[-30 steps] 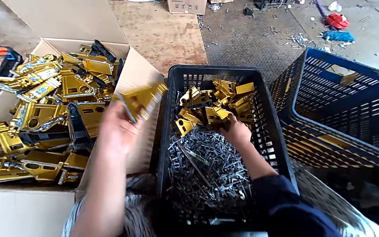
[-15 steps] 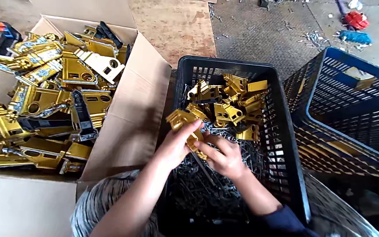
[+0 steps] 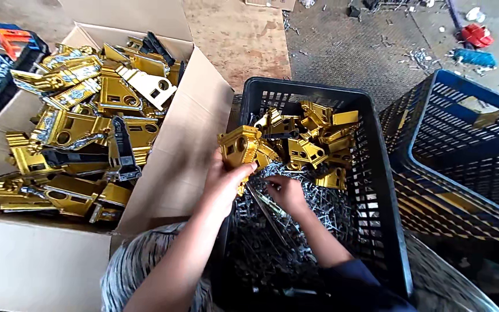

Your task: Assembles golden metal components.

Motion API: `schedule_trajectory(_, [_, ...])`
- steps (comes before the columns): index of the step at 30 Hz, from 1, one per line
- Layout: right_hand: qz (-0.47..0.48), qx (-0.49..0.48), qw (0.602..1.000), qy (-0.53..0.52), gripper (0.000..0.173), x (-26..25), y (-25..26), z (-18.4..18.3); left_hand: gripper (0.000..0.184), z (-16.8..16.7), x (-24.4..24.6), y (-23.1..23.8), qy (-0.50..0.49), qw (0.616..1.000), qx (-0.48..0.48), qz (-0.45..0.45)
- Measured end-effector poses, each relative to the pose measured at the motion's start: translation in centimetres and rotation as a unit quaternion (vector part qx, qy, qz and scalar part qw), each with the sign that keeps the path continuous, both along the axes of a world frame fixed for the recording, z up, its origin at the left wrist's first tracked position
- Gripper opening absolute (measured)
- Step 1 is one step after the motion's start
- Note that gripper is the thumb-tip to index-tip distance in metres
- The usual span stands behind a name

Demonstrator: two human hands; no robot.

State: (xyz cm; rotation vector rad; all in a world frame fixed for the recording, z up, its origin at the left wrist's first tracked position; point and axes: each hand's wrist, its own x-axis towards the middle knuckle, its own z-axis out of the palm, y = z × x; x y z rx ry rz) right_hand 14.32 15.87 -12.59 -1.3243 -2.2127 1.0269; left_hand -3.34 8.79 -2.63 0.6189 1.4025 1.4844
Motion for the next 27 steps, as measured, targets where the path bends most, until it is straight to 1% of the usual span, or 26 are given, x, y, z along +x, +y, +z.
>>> schedule_trajectory(1, [-0.048, -0.03, 0.996, 0.069, 0.019, 1.0, -0.4, 1.2, 0.06, 0.0, 0.3, -0.1, -0.017, 1.0, -0.015, 0.008])
schedule_trajectory(2, [-0.093, -0.069, 0.982, 0.151, 0.015, 1.7, -0.9, 2.3, 0.06, -0.1, 0.7, -0.1, -0.032, 0.999, -0.023, 0.012])
schedule_trajectory(3, [-0.124, -0.11, 0.956, 0.241, 0.011, 2.1, -1.6, 3.5, 0.062, -0.4, 1.2, -0.1, -0.04, 0.999, -0.023, 0.013])
schedule_trajectory(4, [-0.139, -0.158, 0.92, 0.33, 0.009, 2.2, -2.4, 4.8, 0.064, -0.7, 1.8, 0.0, -0.038, 0.999, -0.012, 0.007])
schedule_trajectory(5, [-0.141, -0.205, 0.885, 0.394, 0.007, 2.0, -3.5, 6.0, 0.069, -1.0, 2.4, 0.0, -0.029, 1.0, 0.007, -0.009])
schedule_trajectory(6, [-0.131, -0.244, 0.862, 0.426, 0.007, 1.7, -4.5, 6.9, 0.073, -1.3, 2.9, -0.1, -0.009, 0.999, 0.03, -0.032])
schedule_trajectory(8, [-0.09, -0.311, 0.84, 0.434, 0.014, 1.0, -6.1, 7.9, 0.08, -1.5, 3.6, -0.2, 0.05, 0.994, 0.06, -0.078])
schedule_trajectory(10, [-0.051, -0.365, 0.831, 0.417, 0.031, 0.9, -6.8, 8.0, 0.084, -1.4, 4.0, -0.3, 0.11, 0.986, 0.052, -0.118])
schedule_trajectory(11, [-0.038, -0.376, 0.831, 0.408, 0.037, 1.1, -6.8, 7.8, 0.086, -1.5, 4.1, -0.4, 0.131, 0.982, 0.044, -0.129])
schedule_trajectory(12, [-0.026, -0.374, 0.837, 0.398, 0.039, 1.4, -6.7, 7.6, 0.087, -1.5, 4.2, -0.5, 0.132, 0.982, 0.039, -0.132])
schedule_trajectory(14, [-0.029, -0.332, 0.864, 0.378, 0.03, 2.1, -6.4, 7.5, 0.082, -1.6, 4.1, -0.7, 0.064, 0.99, 0.033, -0.119])
schedule_trajectory(15, [-0.049, -0.301, 0.873, 0.38, 0.022, 2.4, -6.2, 7.8, 0.078, -1.6, 4.0, -0.8, 0.011, 0.993, 0.028, -0.11])
schedule_trajectory(16, [-0.077, -0.273, 0.873, 0.396, 0.014, 2.5, -6.1, 8.1, 0.073, -1.5, 4.0, -0.8, -0.041, 0.994, 0.019, -0.099])
schedule_trajectory(17, [-0.103, -0.25, 0.863, 0.427, 0.011, 2.6, -6.0, 8.4, 0.066, -1.3, 4.1, -0.8, -0.091, 0.992, 0.007, -0.085])
schedule_trajectory(18, [-0.118, -0.23, 0.848, 0.463, 0.013, 2.6, -5.9, 8.6, 0.06, -1.1, 4.2, -0.9, -0.136, 0.987, -0.002, -0.081])
schedule_trajectory(19, [-0.124, -0.215, 0.833, 0.495, 0.016, 2.6, -5.9, 8.8, 0.056, -1.0, 4.3, -1.0, -0.173, 0.981, -0.002, -0.087])
schedule_trajectory(20, [-0.118, -0.2, 0.826, 0.513, 0.018, 2.4, -5.9, 9.0, 0.056, -1.2, 4.4, -1.3, -0.197, 0.975, 0.01, -0.106])
schedule_trajectory(21, [-0.108, -0.176, 0.834, 0.512, 0.018, 2.0, -6.0, 9.1, 0.062, -1.4, 4.5, -1.5, -0.218, 0.966, 0.03, -0.134])
schedule_trajectory(23, [-0.109, -0.101, 0.867, 0.475, 0.015, 1.3, -6.1, 9.0, 0.081, -1.9, 4.6, -1.8, -0.25, 0.946, 0.075, -0.192])
schedule_trajectory(24, [-0.115, -0.064, 0.878, 0.461, 0.013, 1.1, -6.1, 8.6, 0.085, -1.9, 4.5, -1.8, -0.252, 0.939, 0.092, -0.214])
schedule_trajectory(25, [-0.114, -0.026, 0.885, 0.451, 0.01, 1.1, -6.0, 8.1, 0.084, -1.7, 4.5, -1.8, -0.24, 0.938, 0.097, -0.231])
schedule_trajectory(27, [-0.088, 0.059, 0.894, 0.436, 0.005, 1.5, -5.7, 6.8, 0.09, -1.3, 4.4, -2.0, -0.197, 0.944, 0.091, -0.247])
